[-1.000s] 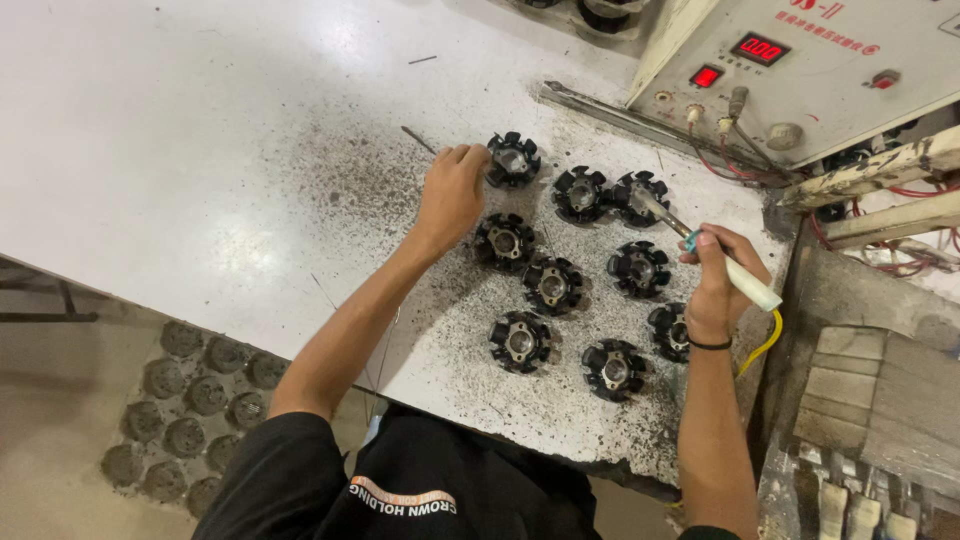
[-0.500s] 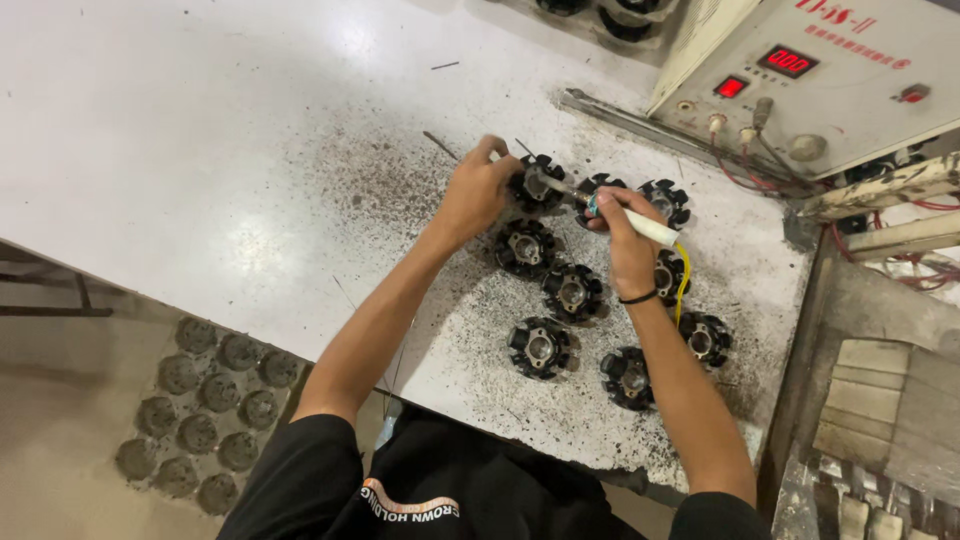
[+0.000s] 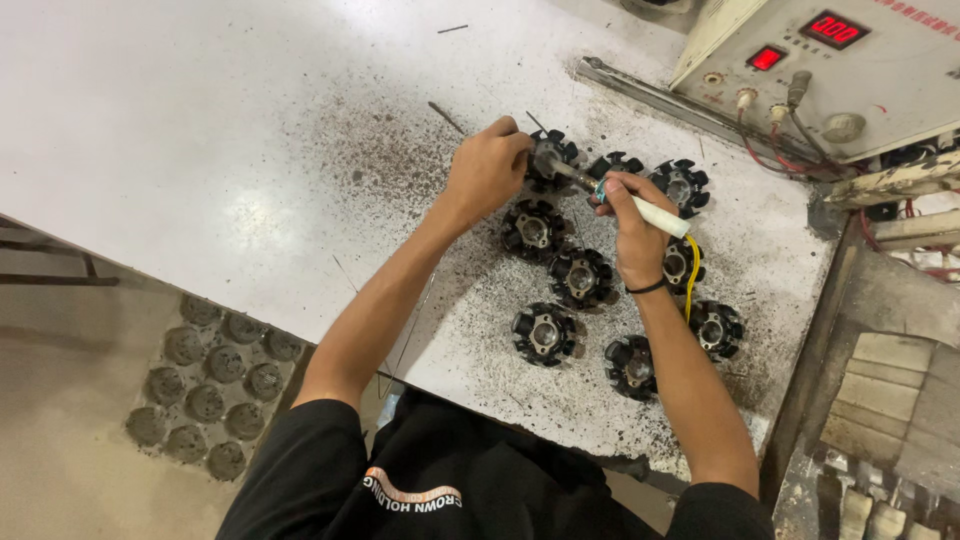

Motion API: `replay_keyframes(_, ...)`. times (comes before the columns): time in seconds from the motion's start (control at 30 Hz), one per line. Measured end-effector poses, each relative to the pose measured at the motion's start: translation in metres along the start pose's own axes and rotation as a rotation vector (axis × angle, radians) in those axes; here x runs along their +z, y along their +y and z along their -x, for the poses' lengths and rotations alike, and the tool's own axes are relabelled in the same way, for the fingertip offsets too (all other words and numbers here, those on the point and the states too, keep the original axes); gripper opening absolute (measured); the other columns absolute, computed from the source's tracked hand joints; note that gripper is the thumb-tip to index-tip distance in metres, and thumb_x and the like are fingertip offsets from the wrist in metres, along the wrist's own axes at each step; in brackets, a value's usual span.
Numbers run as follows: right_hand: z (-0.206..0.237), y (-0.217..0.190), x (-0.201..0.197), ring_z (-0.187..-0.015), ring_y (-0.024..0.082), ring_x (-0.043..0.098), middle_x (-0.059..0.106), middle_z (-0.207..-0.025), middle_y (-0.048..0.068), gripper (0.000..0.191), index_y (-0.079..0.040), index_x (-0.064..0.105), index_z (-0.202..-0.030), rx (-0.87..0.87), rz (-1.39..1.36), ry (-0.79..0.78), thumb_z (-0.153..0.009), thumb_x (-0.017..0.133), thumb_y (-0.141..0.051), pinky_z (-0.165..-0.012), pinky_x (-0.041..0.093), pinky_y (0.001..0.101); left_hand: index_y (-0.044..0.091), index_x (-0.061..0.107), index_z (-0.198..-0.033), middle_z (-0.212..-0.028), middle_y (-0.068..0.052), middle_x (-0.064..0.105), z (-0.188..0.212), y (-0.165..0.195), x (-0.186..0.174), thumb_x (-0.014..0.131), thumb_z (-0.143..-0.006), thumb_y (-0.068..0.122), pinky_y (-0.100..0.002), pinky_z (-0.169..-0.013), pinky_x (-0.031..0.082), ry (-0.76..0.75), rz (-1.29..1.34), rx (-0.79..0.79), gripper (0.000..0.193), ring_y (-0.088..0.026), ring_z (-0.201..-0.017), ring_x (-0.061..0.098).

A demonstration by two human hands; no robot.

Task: The person solders wires onto black plastic motor housings one at a time using a soldering iron, holding each part steady while working on it. The person then places finished housings into molded trays and tests parts on a bench machine with a digital display.

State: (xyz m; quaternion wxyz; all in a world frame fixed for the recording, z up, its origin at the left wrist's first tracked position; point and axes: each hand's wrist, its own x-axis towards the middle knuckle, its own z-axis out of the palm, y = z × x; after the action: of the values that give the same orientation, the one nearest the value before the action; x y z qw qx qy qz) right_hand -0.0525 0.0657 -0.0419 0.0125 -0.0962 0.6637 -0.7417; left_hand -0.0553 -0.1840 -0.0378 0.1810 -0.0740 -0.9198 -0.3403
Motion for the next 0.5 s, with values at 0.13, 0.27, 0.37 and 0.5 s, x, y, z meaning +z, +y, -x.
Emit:
replay_keyframes(0.13, -0.001, 0.003, -0.001, -0.088, 0.019, 0.073, 0.073, -0.101, 0.012, 0.024, 0.004, 0.072, -0.115, -0.007, -0.004, -0.010, -0.101, 0.072, -0.016, -0.073, 0.062, 0.0306, 0.006, 0.080, -0.089, -0.092, -0.012, 0.069, -0.012, -0.002, -0.005, 0.069, -0.083, 0.003, -0.045, -0.069, 0.056, -0.045, -0.006, 0.047, 0.013, -0.034, -0.076, 0.069)
replay_keyframes(0.27, -0.001, 0.003, 0.000, -0.086, 0.020, 0.073, 0.073, -0.100, 0.013, 0.025, 0.004, 0.072, -0.115, -0.002, -0.033, -0.009, -0.101, 0.073, -0.016, -0.071, 0.061, 0.0306, 0.007, 0.081, -0.086, -0.090, -0.011, 0.068, -0.018, -0.002, -0.005, 0.065, -0.078, 0.001, -0.045, -0.068, 0.056, -0.084, 0.015, 0.045, 0.019, -0.034, -0.075, 0.068)
replay_keyframes(0.37, 0.000, 0.001, 0.001, -0.083, 0.021, 0.074, 0.072, -0.099, 0.012, 0.025, 0.004, 0.072, -0.113, 0.049, -0.057, 0.025, -0.101, 0.073, -0.017, -0.068, 0.060, 0.0300, 0.008, 0.081, -0.083, -0.089, -0.011, 0.068, -0.016, 0.001, -0.003, 0.065, -0.080, 0.003, -0.047, -0.067, 0.056, -0.066, 0.004, 0.030, 0.017, -0.035, -0.075, 0.068)
replay_keyframes(0.5, 0.001, 0.000, 0.003, -0.083, 0.021, 0.074, 0.071, -0.098, 0.011, 0.025, 0.004, 0.072, -0.112, 0.047, -0.037, 0.036, -0.102, 0.072, -0.019, -0.067, 0.059, 0.0295, 0.008, 0.081, -0.084, -0.091, -0.012, 0.067, -0.012, 0.005, -0.001, 0.065, -0.081, 0.004, -0.048, -0.069, 0.056, -0.043, -0.069, 0.033, 0.016, -0.036, -0.075, 0.068)
